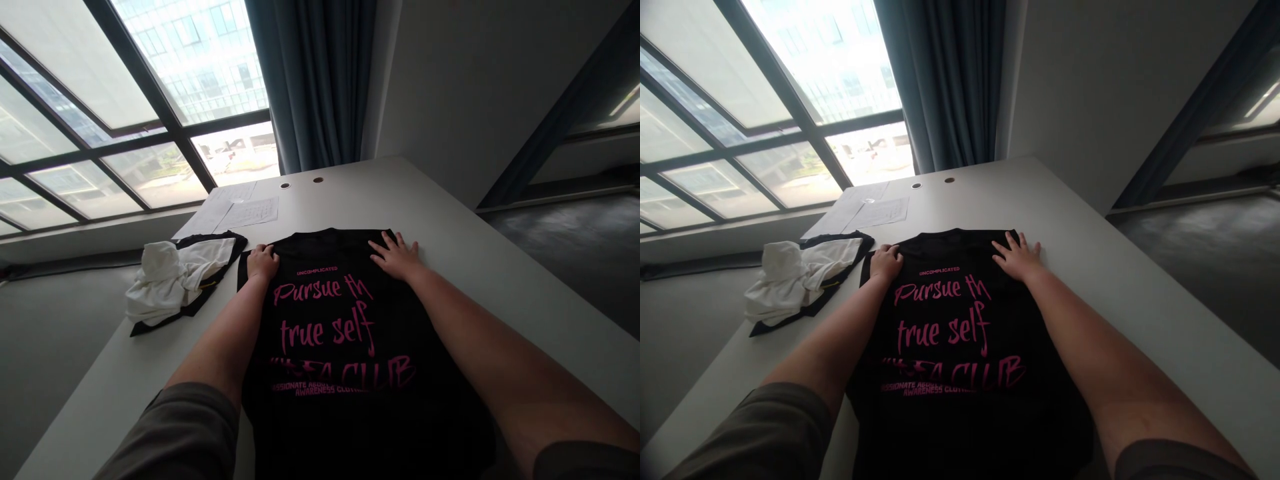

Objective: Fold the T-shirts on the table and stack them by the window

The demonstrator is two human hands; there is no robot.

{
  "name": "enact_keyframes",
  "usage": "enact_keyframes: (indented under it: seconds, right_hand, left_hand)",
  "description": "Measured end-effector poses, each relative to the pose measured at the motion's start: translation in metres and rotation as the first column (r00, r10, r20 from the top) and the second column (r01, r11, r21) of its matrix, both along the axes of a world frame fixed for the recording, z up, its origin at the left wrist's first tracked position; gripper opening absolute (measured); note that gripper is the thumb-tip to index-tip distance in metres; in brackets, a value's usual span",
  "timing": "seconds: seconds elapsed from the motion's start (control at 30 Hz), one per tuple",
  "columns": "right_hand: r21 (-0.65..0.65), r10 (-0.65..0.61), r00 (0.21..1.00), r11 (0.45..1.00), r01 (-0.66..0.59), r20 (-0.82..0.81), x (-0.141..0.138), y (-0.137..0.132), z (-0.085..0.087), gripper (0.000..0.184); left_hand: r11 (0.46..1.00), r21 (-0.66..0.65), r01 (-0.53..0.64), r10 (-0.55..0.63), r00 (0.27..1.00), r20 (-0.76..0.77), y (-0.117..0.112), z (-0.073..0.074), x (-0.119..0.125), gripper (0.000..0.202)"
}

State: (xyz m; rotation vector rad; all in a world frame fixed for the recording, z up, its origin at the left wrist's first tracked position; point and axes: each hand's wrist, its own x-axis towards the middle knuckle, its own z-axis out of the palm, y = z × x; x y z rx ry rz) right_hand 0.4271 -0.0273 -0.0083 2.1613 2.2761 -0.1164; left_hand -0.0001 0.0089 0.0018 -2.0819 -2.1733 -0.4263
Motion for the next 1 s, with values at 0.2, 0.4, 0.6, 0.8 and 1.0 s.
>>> enact_keyframes:
  seconds: [0.2, 0.4, 0.6, 0.8, 1.0]
  right_hand:
    - [-0.017, 0.247, 0.969, 0.969, -0.247, 0.005, -0.038, -0.031, 0.006, 0.067]
    - [-0.055, 0.3, 0.953, 0.952, -0.303, -0.05, -0.068, -0.035, 0.011, 0.072]
    - [-0.026, 0.418, 0.904, 0.906, -0.421, -0.087, -0.049, -0.059, 0.011, 0.07]
    - [0.041, 0.484, 0.868, 0.875, -0.483, -0.108, -0.029, -0.099, 0.007, 0.066]
    - [0.073, 0.467, 0.869, 0.884, -0.462, -0.165, -0.014, -0.127, 0.008, 0.061]
  left_hand:
    - [1.0, 0.023, -0.004, 0.004, 1.0, -0.001, 0.001, -0.002, 0.0, 0.046]
    - [1.0, 0.011, -0.002, 0.002, 1.0, -0.002, -0.002, 0.002, 0.002, 0.045]
    - [1.0, 0.012, -0.003, 0.004, 1.0, -0.007, -0.003, 0.003, 0.003, 0.045]
    - [1.0, 0.003, 0.005, -0.005, 1.0, 0.018, -0.002, 0.002, 0.001, 0.046]
    - [1.0, -0.009, 0.0, 0.0, 1.0, 0.026, -0.003, 0.002, 0.002, 0.047]
